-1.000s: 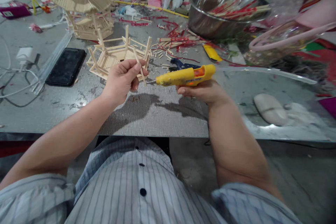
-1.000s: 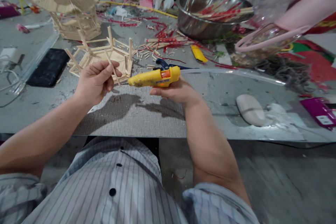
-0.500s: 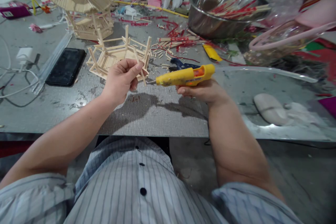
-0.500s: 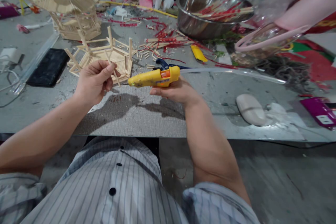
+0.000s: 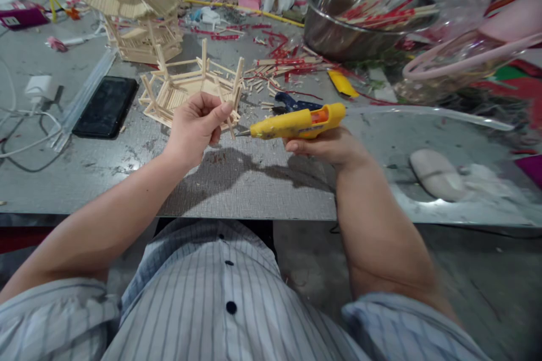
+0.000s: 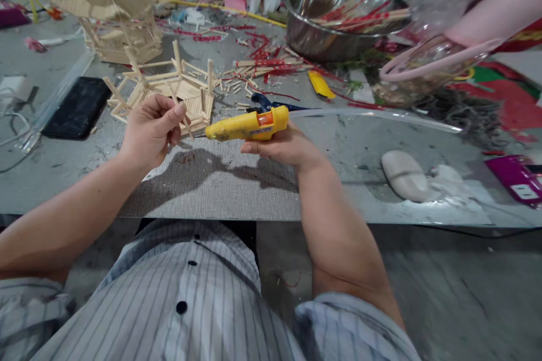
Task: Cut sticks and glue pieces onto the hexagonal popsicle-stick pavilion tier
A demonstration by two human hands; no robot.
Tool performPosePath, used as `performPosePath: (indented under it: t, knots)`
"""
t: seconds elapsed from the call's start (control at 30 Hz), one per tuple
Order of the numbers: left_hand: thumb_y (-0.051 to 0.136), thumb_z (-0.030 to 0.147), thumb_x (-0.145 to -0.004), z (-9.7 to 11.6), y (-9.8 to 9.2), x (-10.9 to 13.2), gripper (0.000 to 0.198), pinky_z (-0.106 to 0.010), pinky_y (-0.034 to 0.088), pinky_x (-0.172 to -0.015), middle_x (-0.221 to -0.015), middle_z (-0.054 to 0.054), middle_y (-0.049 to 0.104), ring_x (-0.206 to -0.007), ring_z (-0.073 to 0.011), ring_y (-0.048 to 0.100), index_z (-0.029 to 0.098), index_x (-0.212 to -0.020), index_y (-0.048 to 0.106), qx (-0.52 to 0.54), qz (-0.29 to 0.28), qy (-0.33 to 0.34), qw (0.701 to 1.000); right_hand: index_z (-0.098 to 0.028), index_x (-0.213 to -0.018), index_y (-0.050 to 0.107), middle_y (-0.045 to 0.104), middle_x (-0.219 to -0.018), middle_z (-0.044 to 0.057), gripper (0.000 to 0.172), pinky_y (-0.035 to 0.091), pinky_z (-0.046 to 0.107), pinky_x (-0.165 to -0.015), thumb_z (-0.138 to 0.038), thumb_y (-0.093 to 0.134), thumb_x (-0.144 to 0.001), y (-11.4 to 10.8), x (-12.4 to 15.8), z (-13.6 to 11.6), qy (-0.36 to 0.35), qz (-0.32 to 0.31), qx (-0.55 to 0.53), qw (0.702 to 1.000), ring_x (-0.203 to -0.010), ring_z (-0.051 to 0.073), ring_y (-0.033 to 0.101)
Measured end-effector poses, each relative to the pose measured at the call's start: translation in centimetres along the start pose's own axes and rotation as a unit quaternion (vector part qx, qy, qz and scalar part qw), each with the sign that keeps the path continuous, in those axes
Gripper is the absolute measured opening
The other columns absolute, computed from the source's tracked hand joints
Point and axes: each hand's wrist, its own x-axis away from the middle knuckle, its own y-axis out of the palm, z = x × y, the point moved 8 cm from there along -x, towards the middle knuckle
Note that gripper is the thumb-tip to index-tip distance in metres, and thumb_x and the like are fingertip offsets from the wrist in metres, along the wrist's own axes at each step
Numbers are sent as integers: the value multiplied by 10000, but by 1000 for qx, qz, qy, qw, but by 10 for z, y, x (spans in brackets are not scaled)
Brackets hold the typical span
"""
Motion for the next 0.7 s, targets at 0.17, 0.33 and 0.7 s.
performPosePath:
  t: [0.17,0.33,0.7]
  knots:
    - [750,316,-811,0,1,0,321,-165,257,-306,-481,92,467,-298,-16,374,186,-671,492,0,-2,16,1000,-245,-799,684,589,-597,6,436,510,309,-554,-627,777,-611,1,-1,1,-10,-16,20,1000,-674,199,619]
    - [757,365,-801,0,-1,0,358,-158,253,-314,-481,98,438,-305,-9,364,187,-677,471,-21,11,37,999,-239,-751,657,571,-548,-16,475,501,284,-515,-667,771,-581,1,-1,2,5,-14,37,999,-586,170,601]
    - [758,396,-796,3,0,4,378,-160,243,-322,-482,97,435,-315,-12,372,198,-681,456,-19,20,-5,1000,-241,-741,662,590,-621,-20,389,525,279,-567,-554,818,-573,1,-1,7,22,12,22,999,-725,195,653]
